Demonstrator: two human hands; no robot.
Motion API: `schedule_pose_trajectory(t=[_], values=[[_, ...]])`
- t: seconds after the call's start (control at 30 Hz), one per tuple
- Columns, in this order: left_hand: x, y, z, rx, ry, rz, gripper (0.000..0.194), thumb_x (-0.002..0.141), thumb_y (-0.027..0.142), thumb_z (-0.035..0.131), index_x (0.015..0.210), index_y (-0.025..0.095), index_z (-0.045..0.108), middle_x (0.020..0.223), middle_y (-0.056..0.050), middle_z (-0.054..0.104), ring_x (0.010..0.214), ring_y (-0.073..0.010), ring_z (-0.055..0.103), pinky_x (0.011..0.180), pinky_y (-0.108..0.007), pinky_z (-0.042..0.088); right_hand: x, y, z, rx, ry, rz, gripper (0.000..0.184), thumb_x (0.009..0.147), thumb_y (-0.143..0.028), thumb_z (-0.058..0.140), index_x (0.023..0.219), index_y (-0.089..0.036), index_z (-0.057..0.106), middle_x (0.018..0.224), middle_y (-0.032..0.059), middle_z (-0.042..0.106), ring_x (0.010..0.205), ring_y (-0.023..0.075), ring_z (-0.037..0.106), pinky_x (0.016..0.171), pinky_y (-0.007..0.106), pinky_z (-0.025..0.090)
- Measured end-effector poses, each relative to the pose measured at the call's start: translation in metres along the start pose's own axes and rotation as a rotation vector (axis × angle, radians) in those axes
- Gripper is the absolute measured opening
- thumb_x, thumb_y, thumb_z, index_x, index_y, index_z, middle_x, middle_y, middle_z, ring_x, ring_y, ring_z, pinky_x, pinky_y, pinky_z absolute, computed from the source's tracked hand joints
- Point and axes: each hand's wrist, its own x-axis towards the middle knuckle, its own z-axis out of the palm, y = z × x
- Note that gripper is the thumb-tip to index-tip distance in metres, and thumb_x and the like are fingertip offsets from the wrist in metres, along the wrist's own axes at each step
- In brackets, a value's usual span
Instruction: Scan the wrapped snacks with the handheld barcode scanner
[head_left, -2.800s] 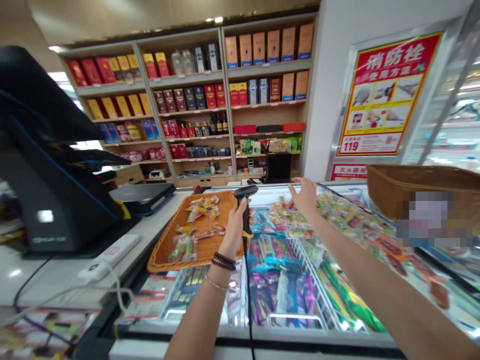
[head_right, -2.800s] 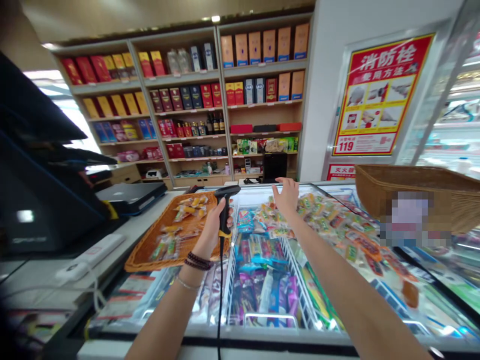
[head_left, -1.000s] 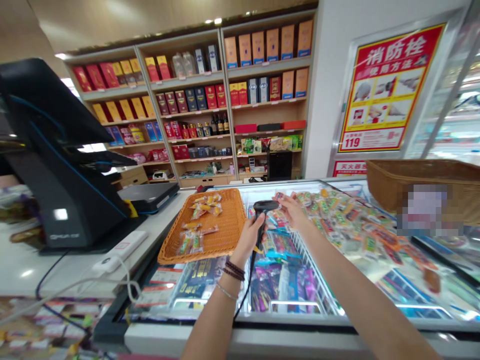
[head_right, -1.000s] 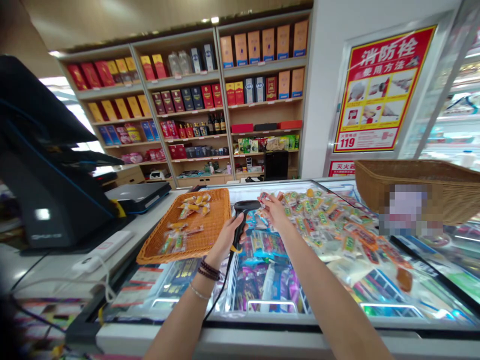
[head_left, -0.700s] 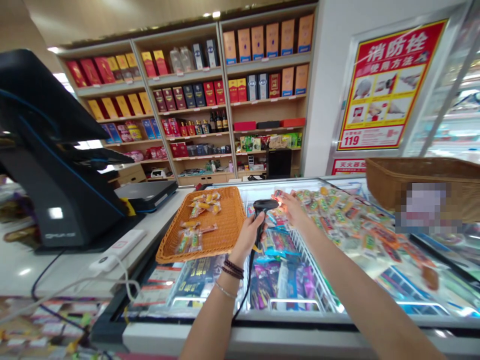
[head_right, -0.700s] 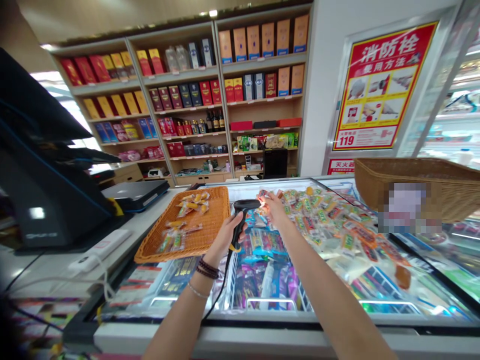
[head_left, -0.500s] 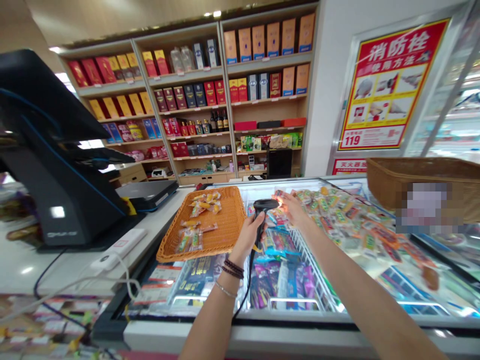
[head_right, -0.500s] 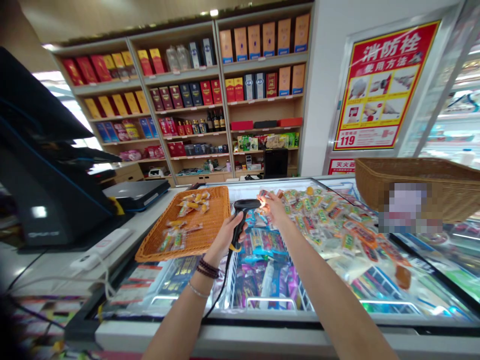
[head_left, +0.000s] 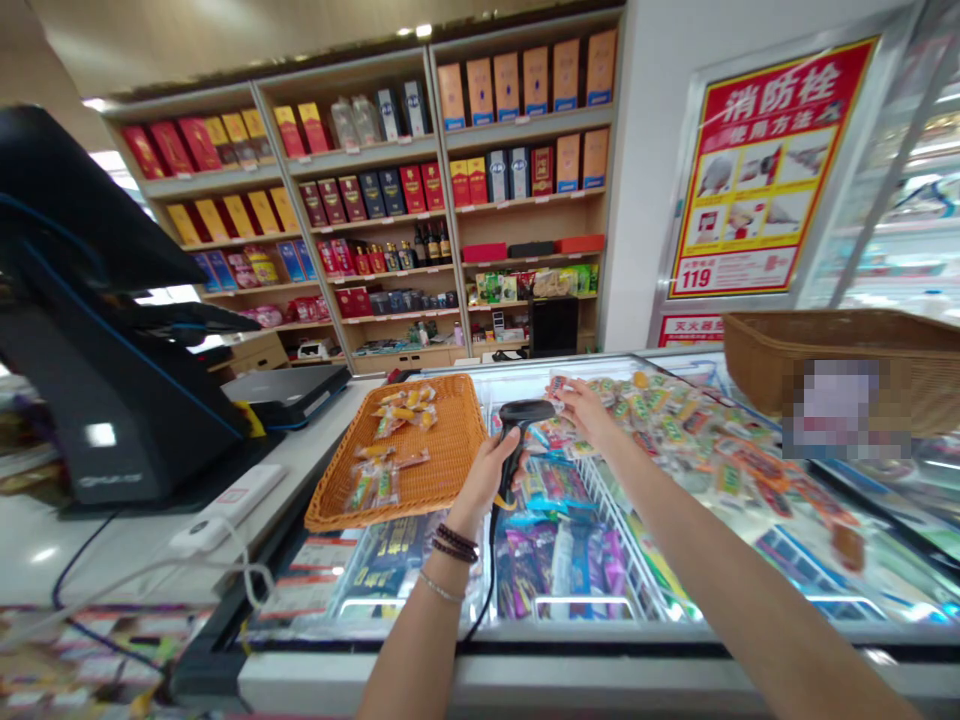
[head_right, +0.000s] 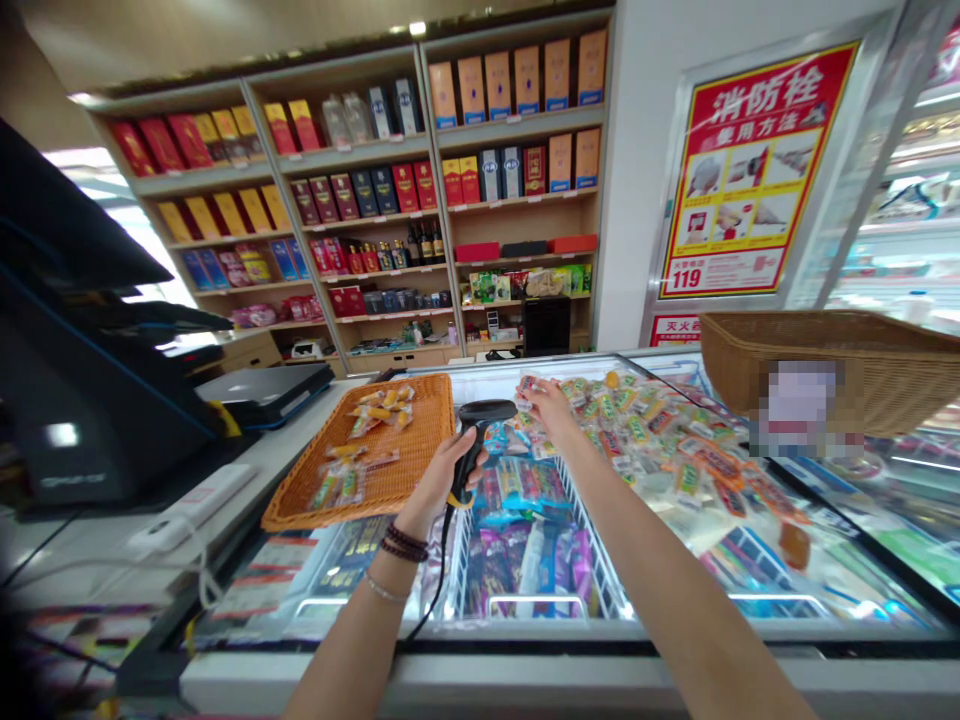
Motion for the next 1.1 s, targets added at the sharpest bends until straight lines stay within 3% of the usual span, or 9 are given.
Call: schedule_pose_trajectory(t=[0.13,0.27,0.43,0.57,0.67,0.77,0.93,1.0,1.1], values=[[-0.002,0.001,0.001,-0.012,0.005,0.002,0.075,0.062,0.083,0.098,0.080,0.020,0.061,0.070,0.003,0.060,0.048,-0.0066,0.047,0.045,-0.023,0.030,0.005,0.002,-0.006,-0.025,0.003,-0.021,0.026,0.073,-0.022,0.089,0.093,-0.027,0.073,0.085,0.0019,0.083,0.088,0.0249,0.083,0.081,0.038,0.069],[0.010,0.002,0.013,-0.024,0.023,0.017,0.075,0.062,0.083,0.097,0.085,0.021,0.060,0.072,0.004,0.060,0.049,-0.0073,0.047,0.045,-0.023,0.031,0.022,-0.007,-0.027,-0.147,0.051,-0.115,0.032,0.069,-0.030,0.093,0.094,-0.026,0.075,0.084,0.0010,0.081,0.087,0.0261,0.081,0.088,0.043,0.067],[0.053,-0.006,0.050,-0.025,-0.024,0.034,0.077,0.061,0.086,0.096,0.082,0.022,0.059,0.070,0.003,0.060,0.050,-0.0085,0.050,0.045,-0.024,0.034,0.046,-0.040,-0.075,-0.510,0.245,-0.311,0.027,0.074,-0.025,0.084,0.100,-0.024,0.077,0.096,0.0050,0.084,0.096,0.0267,0.080,0.102,0.046,0.063],[0.088,-0.020,0.084,-0.064,-0.008,-0.011,0.072,0.068,0.082,0.095,0.083,0.022,0.059,0.068,0.003,0.058,0.049,-0.0096,0.050,0.046,-0.025,0.035,0.053,-0.061,-0.114,-0.861,0.337,-0.342,0.034,0.084,-0.023,0.080,0.118,-0.023,0.078,0.105,0.0068,0.085,0.093,0.0264,0.079,0.102,0.046,0.061],[0.101,-0.030,0.099,-0.095,0.017,-0.052,0.068,0.074,0.079,0.093,0.081,0.022,0.057,0.067,0.003,0.057,0.049,-0.0097,0.049,0.047,-0.025,0.034,0.051,-0.067,-0.134,-1.115,0.359,-0.397,0.043,0.084,-0.021,0.080,0.126,-0.021,0.077,0.116,0.0118,0.083,0.110,0.0314,0.078,0.111,0.047,0.057],[0.100,-0.033,0.098,-0.123,0.040,-0.067,0.069,0.072,0.080,0.094,0.080,0.022,0.057,0.066,0.004,0.057,0.048,-0.0090,0.048,0.046,-0.024,0.034,0.047,-0.068,-0.144,-1.251,0.408,-0.541,0.045,0.088,-0.023,0.076,0.132,-0.015,0.075,0.136,0.0223,0.075,0.132,0.0388,0.068,0.121,0.052,0.049],[0.078,-0.010,0.061,-0.151,0.098,0.011,0.073,0.067,0.081,0.097,0.080,0.020,0.060,0.066,0.004,0.057,0.048,-0.0080,0.050,0.045,-0.023,0.035,0.054,-0.061,-0.115,-1.181,0.393,-0.750,0.039,0.095,-0.025,0.064,0.131,-0.017,0.074,0.132,0.0219,0.074,0.134,0.0399,0.063,0.122,0.059,0.046],[0.063,0.008,0.036,-0.145,0.150,0.077,0.073,0.065,0.080,0.098,0.084,0.020,0.062,0.067,0.005,0.058,0.049,-0.0079,0.051,0.045,-0.022,0.035,0.063,-0.053,-0.082,-1.100,0.342,-0.833,0.038,0.094,-0.024,0.063,0.129,-0.018,0.075,0.129,0.0208,0.074,0.132,0.0399,0.064,0.121,0.061,0.047],[0.038,0.035,-0.008,-0.112,0.240,0.162,0.076,0.060,0.081,0.099,0.088,0.020,0.062,0.069,0.005,0.060,0.049,-0.0080,0.051,0.045,-0.022,0.036,0.073,-0.035,-0.010,-0.994,0.224,-0.874,0.036,0.095,-0.025,0.065,0.129,-0.017,0.075,0.129,0.0204,0.075,0.128,0.0395,0.066,0.117,0.061,0.051]])
